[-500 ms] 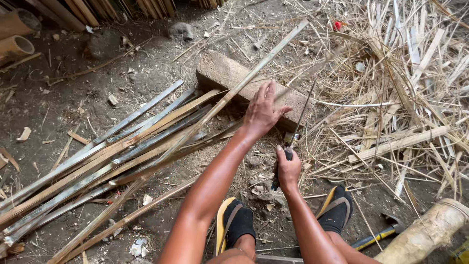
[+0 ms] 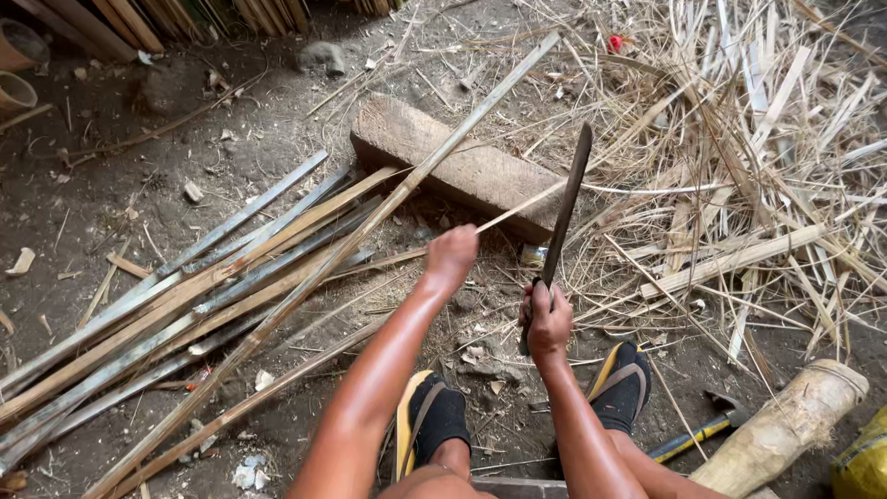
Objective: The person uses a machete to shave and smooth thin bamboo strips. They repeatedly draw the blade along the strips to remove rough edges and thin the material, then place the finished pieces on a pile on the ground.
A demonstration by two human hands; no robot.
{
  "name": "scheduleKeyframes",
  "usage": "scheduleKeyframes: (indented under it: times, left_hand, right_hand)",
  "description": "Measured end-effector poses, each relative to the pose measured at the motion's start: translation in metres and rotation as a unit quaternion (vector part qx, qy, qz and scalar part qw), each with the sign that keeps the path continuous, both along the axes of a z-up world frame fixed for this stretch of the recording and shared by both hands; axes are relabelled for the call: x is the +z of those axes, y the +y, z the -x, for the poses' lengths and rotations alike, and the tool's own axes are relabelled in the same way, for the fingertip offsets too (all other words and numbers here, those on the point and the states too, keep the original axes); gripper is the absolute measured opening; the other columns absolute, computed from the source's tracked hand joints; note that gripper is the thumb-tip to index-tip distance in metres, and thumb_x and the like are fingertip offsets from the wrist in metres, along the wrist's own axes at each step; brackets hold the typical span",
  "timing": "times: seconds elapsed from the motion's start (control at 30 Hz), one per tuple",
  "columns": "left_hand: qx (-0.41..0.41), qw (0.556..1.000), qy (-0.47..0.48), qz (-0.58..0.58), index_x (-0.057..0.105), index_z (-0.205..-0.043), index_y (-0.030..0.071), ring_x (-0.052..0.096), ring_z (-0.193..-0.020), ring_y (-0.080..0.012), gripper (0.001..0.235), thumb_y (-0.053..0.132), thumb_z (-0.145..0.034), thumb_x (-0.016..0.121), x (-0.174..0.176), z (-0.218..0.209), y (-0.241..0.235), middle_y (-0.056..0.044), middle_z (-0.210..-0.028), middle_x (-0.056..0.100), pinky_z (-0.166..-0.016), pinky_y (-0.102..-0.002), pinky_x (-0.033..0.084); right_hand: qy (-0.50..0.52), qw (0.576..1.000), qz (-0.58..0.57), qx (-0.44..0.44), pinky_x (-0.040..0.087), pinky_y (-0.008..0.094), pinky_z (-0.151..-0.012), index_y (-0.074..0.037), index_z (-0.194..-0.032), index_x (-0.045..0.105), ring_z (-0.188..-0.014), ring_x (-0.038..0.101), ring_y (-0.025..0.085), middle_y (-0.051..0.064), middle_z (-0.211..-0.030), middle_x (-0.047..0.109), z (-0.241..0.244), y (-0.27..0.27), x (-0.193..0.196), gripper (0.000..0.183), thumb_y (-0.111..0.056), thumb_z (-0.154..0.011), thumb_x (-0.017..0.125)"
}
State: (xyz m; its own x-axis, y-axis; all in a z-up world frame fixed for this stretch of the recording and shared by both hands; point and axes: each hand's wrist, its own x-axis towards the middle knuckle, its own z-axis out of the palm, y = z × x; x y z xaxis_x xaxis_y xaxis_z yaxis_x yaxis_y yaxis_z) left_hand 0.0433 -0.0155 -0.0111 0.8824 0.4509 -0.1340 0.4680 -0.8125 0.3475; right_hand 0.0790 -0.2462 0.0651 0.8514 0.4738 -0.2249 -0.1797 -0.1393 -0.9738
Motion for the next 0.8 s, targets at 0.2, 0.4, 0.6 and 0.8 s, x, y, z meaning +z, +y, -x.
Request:
scheduleKeyframes:
  times: [0.2,0.4,0.6,0.8]
  left_hand:
    - [-0.018,0.980,-0.112,-0.165,0.066,-0.082,0.011,0.072,-0.074,-0.0270,0.006,0.008,-0.086,0.064,-0.028,-0.053,-0.026,-0.009,-0.076,0.068,-0.061,-0.041,0.059]
    - [-0.032,0.977,-0.038,-0.207,0.069,-0.079,0.016,0.067,-0.068,-0.0173,0.007,0.017,-0.086,0.069,0.074,-0.038,-0.020,-0.002,-0.072,0.066,-0.057,-0.035,0.051]
    - [-0.362,0.855,-0.301,-0.215,0.062,-0.085,0.016,0.052,-0.080,-0.0146,0.019,0.001,-0.097,0.063,0.250,-0.113,-0.150,0.000,-0.078,0.055,-0.079,-0.031,0.050]
    - [-0.222,0.861,-0.389,-0.239,0.037,-0.145,0.023,0.051,-0.135,-0.0133,0.090,-0.026,-0.070,0.045,0.222,-0.118,-0.129,0.000,-0.146,0.054,-0.117,-0.040,0.050]
  right_hand:
    - [0.091,0.982,0.153,0.057,0.039,0.032,-0.042,-0.006,-0.080,0.059,-0.046,0.048,0.013,0.001,-0.061,0.053,-0.027,0.003,-0.006,0.048,-0.048,-0.101,0.053]
    - [0.254,0.959,0.119,0.038,0.040,0.033,-0.041,-0.005,-0.080,0.057,-0.044,0.051,0.015,0.003,-0.059,0.053,-0.030,-0.014,-0.026,0.052,-0.052,-0.102,0.054]
    - [0.221,0.963,0.153,-0.012,0.041,0.035,-0.043,-0.004,-0.088,0.058,-0.046,0.051,0.018,0.004,-0.061,0.054,-0.005,-0.012,-0.046,0.048,-0.050,-0.102,0.053]
    - [0.197,0.966,0.165,0.028,0.040,0.037,-0.046,-0.004,-0.089,0.059,-0.050,0.051,0.018,0.002,-0.063,0.053,-0.022,-0.013,-0.037,0.048,-0.050,-0.102,0.056]
